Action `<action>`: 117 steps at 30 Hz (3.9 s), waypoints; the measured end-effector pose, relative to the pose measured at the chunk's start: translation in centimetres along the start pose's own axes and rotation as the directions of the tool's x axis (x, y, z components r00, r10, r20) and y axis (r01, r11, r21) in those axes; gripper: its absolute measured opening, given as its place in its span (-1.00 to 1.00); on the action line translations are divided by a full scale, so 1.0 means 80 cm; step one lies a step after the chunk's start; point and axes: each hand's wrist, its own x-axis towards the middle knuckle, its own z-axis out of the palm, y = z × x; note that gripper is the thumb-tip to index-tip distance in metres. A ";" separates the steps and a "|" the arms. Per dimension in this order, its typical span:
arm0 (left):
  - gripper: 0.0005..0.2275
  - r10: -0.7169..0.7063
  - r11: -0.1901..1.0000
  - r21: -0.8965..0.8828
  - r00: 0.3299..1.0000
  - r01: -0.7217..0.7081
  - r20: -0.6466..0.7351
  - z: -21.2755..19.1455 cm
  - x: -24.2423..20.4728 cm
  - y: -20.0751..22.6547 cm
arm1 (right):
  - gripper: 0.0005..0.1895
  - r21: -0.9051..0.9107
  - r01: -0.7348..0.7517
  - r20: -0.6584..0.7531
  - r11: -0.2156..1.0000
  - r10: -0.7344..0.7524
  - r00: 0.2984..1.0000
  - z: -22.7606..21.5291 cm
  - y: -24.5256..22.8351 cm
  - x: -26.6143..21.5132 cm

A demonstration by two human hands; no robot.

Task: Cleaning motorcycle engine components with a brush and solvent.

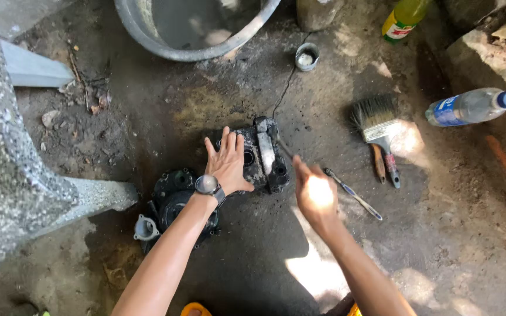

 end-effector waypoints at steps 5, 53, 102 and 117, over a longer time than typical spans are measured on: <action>0.21 0.004 1.000 -0.013 1.000 -0.004 -0.015 -0.001 -0.004 -0.002 | -0.72 0.140 -0.140 0.022 0.980 0.139 0.990 -0.015 -0.014 0.039; 0.22 -0.072 0.997 0.006 0.992 0.072 0.102 -0.008 0.000 0.010 | -0.75 0.727 -0.496 0.369 0.474 0.340 0.865 0.064 0.064 0.025; 0.24 -0.091 0.996 0.034 0.987 0.088 0.129 0.002 0.001 0.006 | -0.70 0.552 -0.529 0.368 0.645 0.382 0.848 0.008 0.053 0.008; 0.25 -0.047 0.999 0.023 0.994 0.045 0.100 0.008 0.000 0.001 | -0.68 0.555 -0.586 0.435 0.591 0.394 0.810 0.042 0.070 -0.031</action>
